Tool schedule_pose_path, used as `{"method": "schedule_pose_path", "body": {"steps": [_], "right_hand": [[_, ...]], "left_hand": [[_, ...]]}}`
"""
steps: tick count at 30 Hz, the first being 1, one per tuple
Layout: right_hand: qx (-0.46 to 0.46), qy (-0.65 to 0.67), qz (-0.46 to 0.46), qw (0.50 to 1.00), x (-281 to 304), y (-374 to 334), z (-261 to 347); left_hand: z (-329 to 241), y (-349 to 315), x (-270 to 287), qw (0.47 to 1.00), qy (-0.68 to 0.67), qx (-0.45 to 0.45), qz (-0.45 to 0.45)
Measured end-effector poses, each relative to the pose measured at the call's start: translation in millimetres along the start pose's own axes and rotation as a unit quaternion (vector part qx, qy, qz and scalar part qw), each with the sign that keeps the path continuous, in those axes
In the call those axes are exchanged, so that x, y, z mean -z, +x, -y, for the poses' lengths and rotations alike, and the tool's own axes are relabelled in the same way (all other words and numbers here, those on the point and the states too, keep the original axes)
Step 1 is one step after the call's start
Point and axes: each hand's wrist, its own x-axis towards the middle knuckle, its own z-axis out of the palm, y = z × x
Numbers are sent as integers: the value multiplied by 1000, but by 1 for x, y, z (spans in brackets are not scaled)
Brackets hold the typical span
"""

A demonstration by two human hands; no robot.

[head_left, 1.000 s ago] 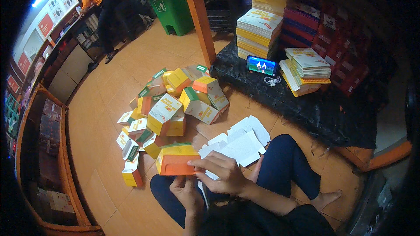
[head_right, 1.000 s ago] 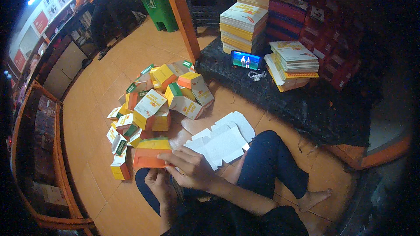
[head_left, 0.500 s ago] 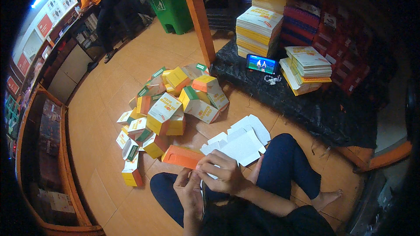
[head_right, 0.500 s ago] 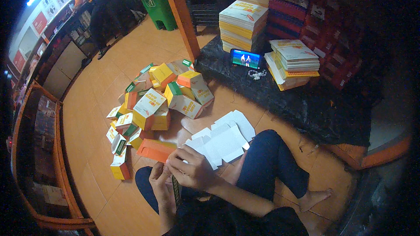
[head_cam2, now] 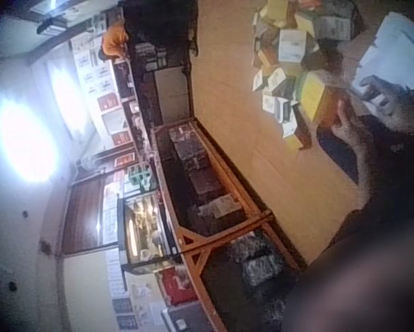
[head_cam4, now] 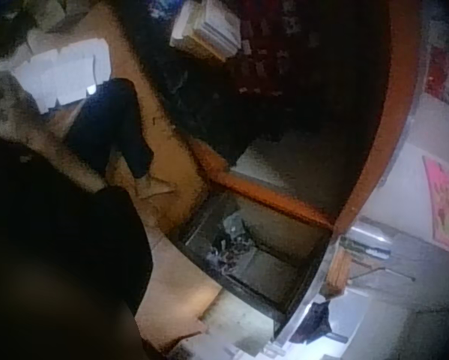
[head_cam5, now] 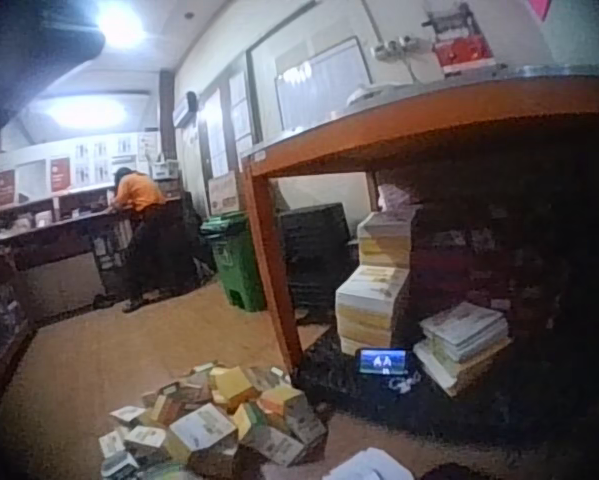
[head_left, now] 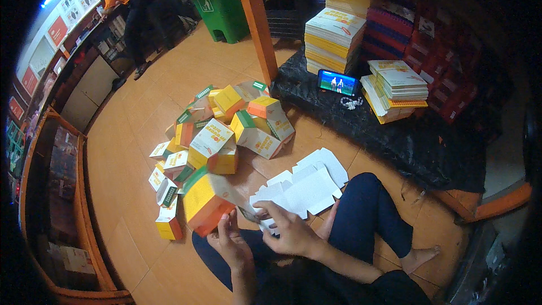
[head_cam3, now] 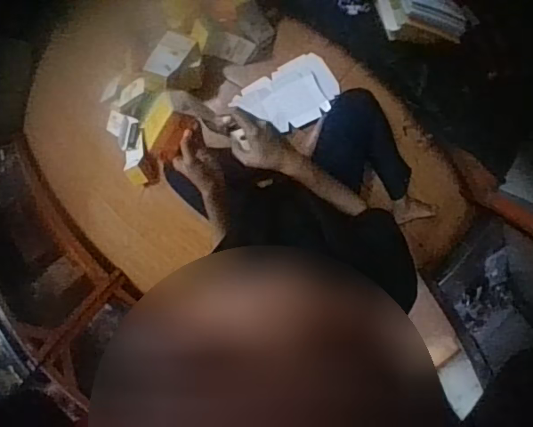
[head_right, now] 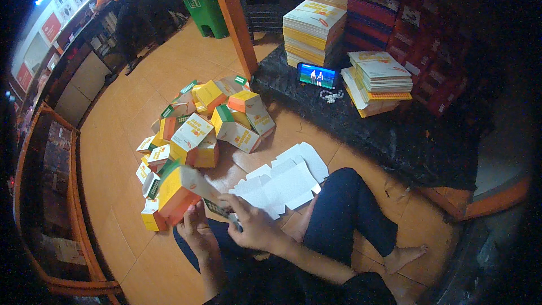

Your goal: The person sits on the floor and folds flat cardboard pieces into small rectangular boxes. They repeatedly pick up a flat piece, fold the sides, tuck flaps, and place the finished box on a growing pile. A smartphone playing a video is visible nearby.

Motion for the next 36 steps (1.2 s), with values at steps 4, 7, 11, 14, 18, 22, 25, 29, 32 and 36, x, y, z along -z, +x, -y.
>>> {"method": "schedule_pose_path", "body": {"steps": [4,7,11,14,18,22,25,29,32,36], "right_hand": [[17,-120,-79,989,4,7,-13],[16,-62,-127,990,12,14,-15],[-4,28,-153,988,18,16,-5],[11,3,-164,986,17,15,4],[44,-28,-184,982,20,15,11],[72,14,-110,991,21,12,15],[113,31,-37,992,18,11,12],[207,-97,7,974,16,14,-2],[226,-147,13,963,18,13,-8],[243,-190,17,951,20,12,-12]], "left_hand": [[0,-12,-4,997,39,-3,71],[-6,-20,-10,945,242,-108,193],[-7,-17,-20,778,439,-328,308],[0,-17,-23,788,440,-363,231],[5,-18,-17,884,380,-231,147],[5,-15,-10,942,308,-63,116],[5,-14,-7,961,254,-11,110],[9,-14,-2,974,190,62,102],[15,-11,2,978,90,152,107],[16,-7,8,965,101,202,133]]}}
